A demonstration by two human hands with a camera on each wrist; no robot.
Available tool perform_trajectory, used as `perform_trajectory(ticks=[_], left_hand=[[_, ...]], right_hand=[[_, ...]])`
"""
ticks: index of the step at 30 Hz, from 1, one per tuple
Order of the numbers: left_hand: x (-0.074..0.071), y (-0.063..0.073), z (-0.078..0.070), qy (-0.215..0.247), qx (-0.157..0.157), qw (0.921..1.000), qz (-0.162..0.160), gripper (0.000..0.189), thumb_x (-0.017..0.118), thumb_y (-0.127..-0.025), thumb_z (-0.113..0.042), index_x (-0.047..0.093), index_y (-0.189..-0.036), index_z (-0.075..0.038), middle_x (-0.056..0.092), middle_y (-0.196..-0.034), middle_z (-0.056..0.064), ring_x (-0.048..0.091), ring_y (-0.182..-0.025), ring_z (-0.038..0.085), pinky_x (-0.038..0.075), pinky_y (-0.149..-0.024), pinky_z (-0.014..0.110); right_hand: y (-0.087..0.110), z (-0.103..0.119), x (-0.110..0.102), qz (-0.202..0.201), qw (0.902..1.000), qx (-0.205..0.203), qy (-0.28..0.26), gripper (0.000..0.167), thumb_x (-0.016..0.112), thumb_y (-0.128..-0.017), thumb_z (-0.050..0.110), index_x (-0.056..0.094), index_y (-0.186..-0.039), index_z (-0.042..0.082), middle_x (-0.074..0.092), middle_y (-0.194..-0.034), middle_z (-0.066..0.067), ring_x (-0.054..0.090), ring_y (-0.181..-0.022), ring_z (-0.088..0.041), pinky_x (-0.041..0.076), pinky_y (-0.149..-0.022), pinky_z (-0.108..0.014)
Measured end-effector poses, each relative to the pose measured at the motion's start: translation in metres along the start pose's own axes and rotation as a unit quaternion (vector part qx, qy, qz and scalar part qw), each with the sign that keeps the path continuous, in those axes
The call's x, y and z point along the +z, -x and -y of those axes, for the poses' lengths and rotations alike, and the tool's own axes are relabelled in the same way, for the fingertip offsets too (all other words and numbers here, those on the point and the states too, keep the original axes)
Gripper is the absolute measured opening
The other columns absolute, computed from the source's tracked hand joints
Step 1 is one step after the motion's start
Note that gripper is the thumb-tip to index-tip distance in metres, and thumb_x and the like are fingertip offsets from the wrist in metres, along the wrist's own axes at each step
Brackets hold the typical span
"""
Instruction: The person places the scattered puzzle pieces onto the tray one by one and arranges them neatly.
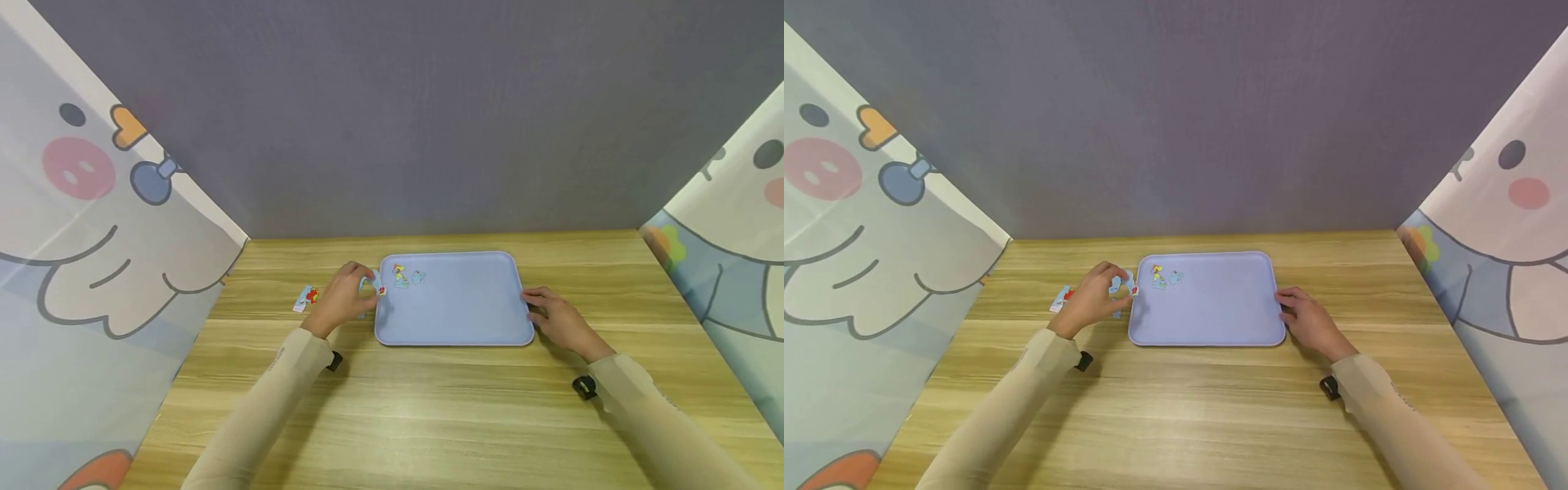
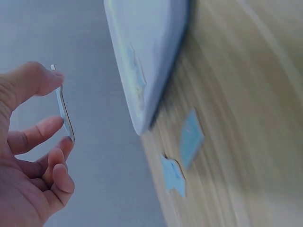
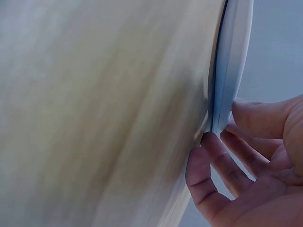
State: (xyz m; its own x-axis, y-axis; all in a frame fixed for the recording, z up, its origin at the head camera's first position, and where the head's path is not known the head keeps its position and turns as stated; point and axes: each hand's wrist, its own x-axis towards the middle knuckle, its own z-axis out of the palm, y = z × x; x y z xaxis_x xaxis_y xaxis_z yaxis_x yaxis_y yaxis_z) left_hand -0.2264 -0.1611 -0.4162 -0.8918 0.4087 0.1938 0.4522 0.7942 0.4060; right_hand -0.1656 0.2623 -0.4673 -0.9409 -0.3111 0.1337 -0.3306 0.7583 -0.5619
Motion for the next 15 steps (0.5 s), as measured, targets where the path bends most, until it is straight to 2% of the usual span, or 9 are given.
perform_trajectory(ticks=[6,9,15], left_hand=[[0.004,-0.017,-0.014,-0.002,0.025,0.9996,0.010,0.037,0.074,-0.077,-0.025,0.063,-0.106,-0.004,0.056,-0.109,0.010,0.050,-0.097,0.021,0.044,-0.084,0.033],[0.007,-0.024,-0.019,-0.005,0.037,0.9993,0.010,0.036,0.074,-0.077,-0.026,0.063,-0.104,-0.005,0.056,-0.108,0.007,0.050,-0.097,0.020,0.044,-0.084,0.033],[0.010,-0.033,-0.027,0.011,0.039,0.9990,0.020,0.036,0.075,-0.076,-0.025,0.064,-0.104,-0.006,0.055,-0.107,0.005,0.051,-0.097,0.020,0.044,-0.084,0.034]], right_hand=[[0.001,0.000,-0.001,-0.002,1.0000,0.001,-0.003,0.043,0.061,-0.086,-0.006,0.050,-0.128,-0.013,0.048,-0.128,-0.022,0.047,-0.115,-0.045,0.041,-0.088,-0.056],[0.001,0.000,-0.001,0.001,1.0000,0.006,-0.005,0.043,0.061,-0.087,-0.006,0.050,-0.128,-0.012,0.048,-0.128,-0.022,0.046,-0.116,-0.044,0.041,-0.089,-0.056],[0.000,0.000,-0.001,0.005,0.9999,0.011,-0.006,0.043,0.061,-0.088,-0.005,0.050,-0.129,-0.012,0.047,-0.130,-0.022,0.046,-0.117,-0.044,0.040,-0.090,-0.056]])
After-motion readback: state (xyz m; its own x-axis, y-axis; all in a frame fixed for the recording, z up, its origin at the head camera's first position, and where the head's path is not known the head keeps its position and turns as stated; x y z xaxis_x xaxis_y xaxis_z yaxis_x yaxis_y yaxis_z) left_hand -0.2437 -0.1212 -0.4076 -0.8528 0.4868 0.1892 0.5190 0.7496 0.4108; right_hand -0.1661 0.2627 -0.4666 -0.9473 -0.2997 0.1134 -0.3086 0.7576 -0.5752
